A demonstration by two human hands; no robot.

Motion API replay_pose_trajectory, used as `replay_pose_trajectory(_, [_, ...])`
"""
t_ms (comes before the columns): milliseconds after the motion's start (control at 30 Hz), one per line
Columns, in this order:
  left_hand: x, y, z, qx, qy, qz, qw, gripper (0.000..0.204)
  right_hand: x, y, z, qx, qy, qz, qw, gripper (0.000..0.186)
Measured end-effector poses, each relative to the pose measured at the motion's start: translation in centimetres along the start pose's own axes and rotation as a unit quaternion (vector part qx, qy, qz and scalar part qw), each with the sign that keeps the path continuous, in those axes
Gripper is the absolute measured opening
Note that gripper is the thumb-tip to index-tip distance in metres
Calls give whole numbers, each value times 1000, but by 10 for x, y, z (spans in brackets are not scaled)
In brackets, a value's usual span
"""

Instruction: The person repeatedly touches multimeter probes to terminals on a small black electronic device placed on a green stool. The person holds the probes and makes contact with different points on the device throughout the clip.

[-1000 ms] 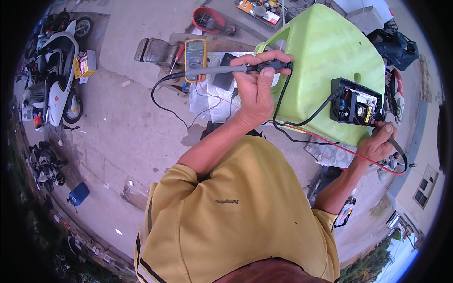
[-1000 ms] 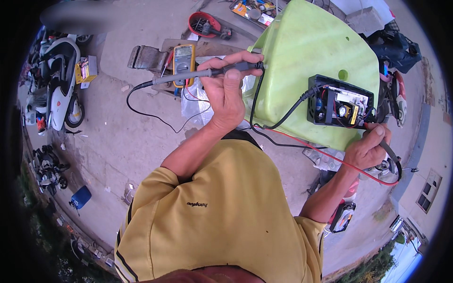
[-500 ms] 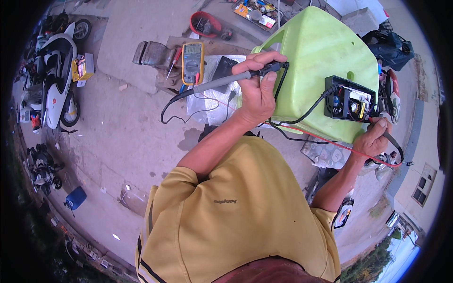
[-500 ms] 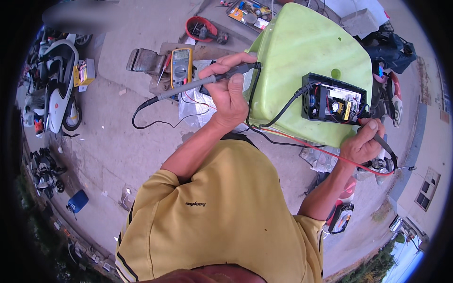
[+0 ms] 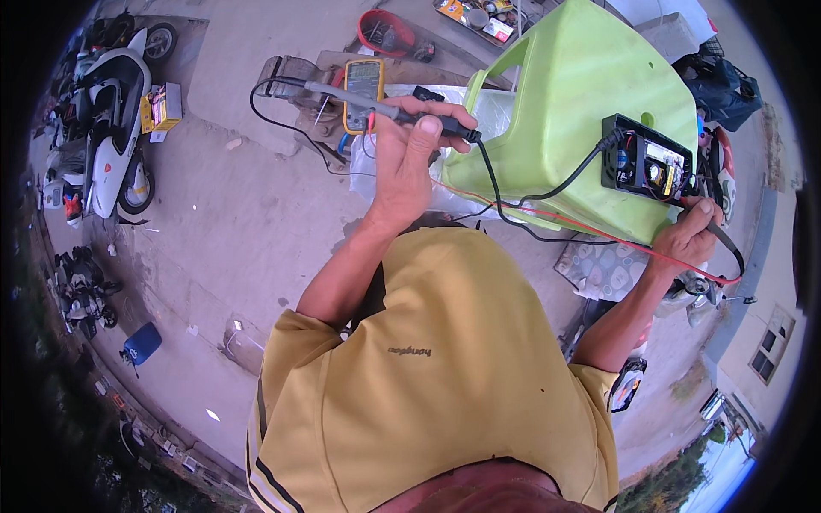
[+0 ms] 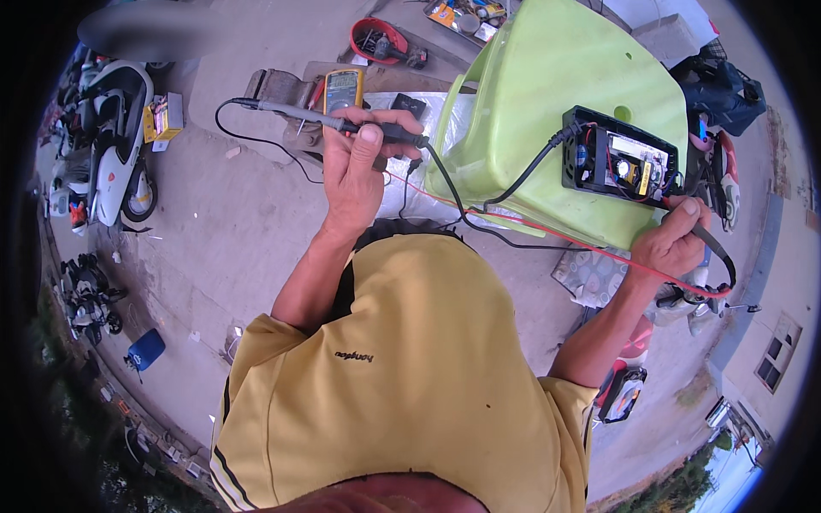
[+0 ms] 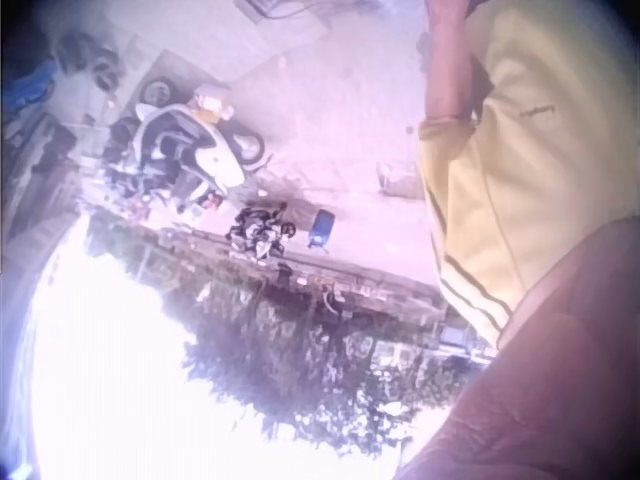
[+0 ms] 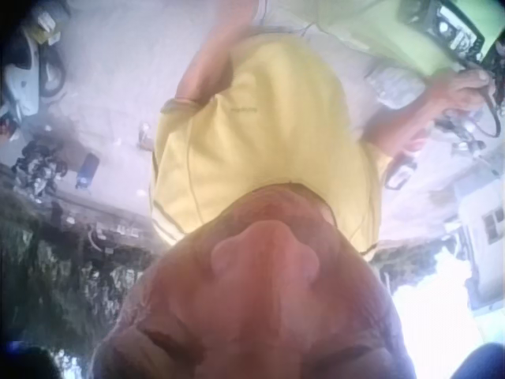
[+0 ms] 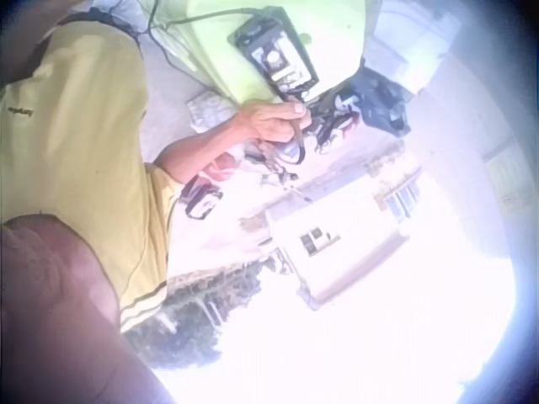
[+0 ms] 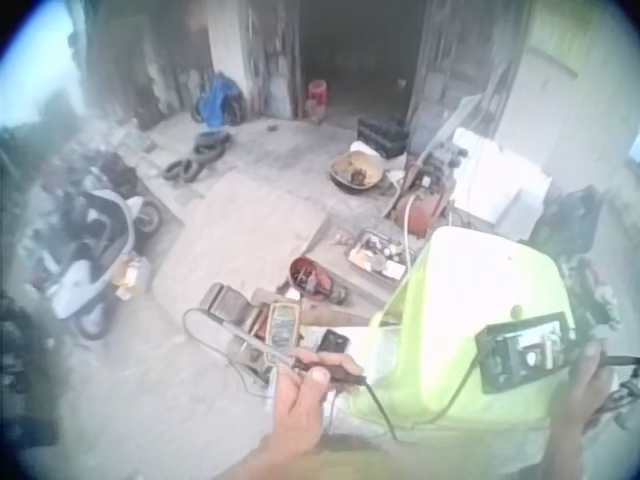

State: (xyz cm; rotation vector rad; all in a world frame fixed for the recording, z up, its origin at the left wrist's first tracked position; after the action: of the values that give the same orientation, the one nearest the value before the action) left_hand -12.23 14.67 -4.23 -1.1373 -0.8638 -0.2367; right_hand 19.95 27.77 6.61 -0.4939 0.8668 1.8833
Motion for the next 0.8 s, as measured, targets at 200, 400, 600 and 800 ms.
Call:
replay_pose_trajectory(200, [-34, -34, -44, -79, 14, 73, 994, 25, -1, -4, 1, -8, 7, 12, 1000, 36])
replay_pose_trajectory(400, [-61, -50, -86, -138, -16, 164, 977, 22, -1, -4, 2, -1, 3, 2, 1000, 40])
replay_pose_trajectory(600, [-73, -55, -101, -146, -30, 179, 973, 20, -1, 1, 1, -10, -6, 10, 1000, 42])
replay_pose_trajectory(800, [-70, -56, -102, -143, -36, 170, 974, 18, -1, -4, 2, -3, 8, 23, 1000, 41])
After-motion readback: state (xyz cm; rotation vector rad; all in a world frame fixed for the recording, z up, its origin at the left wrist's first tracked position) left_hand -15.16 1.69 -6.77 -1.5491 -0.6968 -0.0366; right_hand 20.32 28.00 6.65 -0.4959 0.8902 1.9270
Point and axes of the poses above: each hand's wrist, its own z-axis towards the middle knuckle, its own x-axis out of the palm, y = z × x, the point moved 2 cm from there along z, towards the middle knuckle, and after that the axes turned 14 degrees about -z, right-handed, at the moved point
